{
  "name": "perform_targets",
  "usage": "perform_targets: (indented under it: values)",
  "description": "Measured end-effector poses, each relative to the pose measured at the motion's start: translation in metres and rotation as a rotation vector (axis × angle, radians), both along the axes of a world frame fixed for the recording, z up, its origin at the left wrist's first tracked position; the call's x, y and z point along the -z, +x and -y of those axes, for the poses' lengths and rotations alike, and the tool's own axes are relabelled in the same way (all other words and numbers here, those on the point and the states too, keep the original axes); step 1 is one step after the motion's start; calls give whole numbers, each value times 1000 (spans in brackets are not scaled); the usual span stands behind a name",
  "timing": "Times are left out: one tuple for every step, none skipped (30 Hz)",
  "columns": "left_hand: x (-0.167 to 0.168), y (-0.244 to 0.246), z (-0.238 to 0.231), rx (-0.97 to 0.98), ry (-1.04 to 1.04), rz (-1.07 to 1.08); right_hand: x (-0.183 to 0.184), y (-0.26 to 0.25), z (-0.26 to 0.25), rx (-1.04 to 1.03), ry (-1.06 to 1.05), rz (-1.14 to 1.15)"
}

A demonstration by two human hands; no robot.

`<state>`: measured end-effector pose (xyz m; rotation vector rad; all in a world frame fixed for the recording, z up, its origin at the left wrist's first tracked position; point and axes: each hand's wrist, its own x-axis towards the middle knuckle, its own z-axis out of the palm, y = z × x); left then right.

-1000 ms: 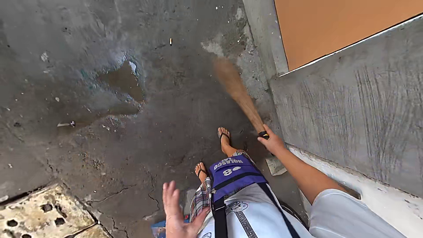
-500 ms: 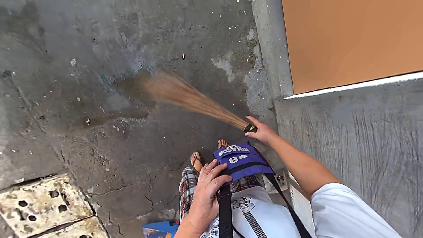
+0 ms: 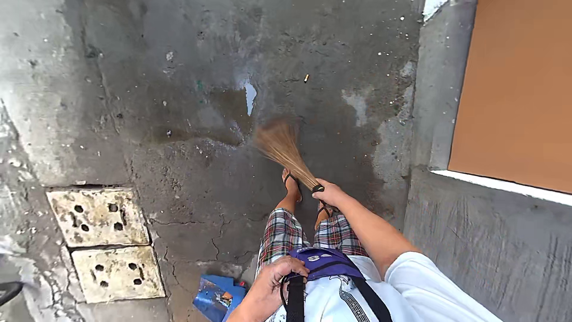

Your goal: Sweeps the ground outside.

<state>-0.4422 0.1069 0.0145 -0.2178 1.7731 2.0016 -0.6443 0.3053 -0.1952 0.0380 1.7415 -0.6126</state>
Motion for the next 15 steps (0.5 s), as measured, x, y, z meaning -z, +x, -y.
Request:
perform_targets:
  values:
    - [-1, -3, 6, -1, 10, 10, -6, -10, 18, -94, -37, -50]
    - [-2, -5, 14, -6, 9, 12, -14, -20, 30, -157, -65, -105]
    - [-2, -6, 22, -14, -1, 7, -23, -30, 34, -171, -85, -162]
    - [-2, -6, 29, -28, -8, -2, -32, -39, 30, -143, -97, -220]
    - [-1, -6, 34, -55, -15, -12, -40, -49, 22, -80, -91, -274]
    - [0, -6, 39, -87, -25, -21, -45, -61, 12, 13, -67, -315]
    - [2, -5, 43, -119, -43, -33, -45, -75, 5, 127, -31, -329]
    - [4, -3, 46, -147, -60, -38, -39, -89, 2, 256, 10, -321]
    - [8, 0, 49, -171, -70, -35, -28, -103, 7, 400, 45, -288]
    - [13, 3, 51, -193, -78, -28, -13, -116, 19, 555, 76, -243]
    - [18, 7, 53, -213, -84, -10, 6, -124, 35, 698, 104, -189]
    - [22, 12, 55, -235, -84, 13, 27, -124, 55, 783, 122, -143]
    - [26, 17, 58, -260, -84, 39, 49, -116, 77, 755, 135, -98]
    - [30, 21, 59, -283, -83, 64, 69, -101, 102, 612, 146, -45]
    - [33, 26, 60, -304, -85, 86, 85, -81, 130, 387, 173, 17]
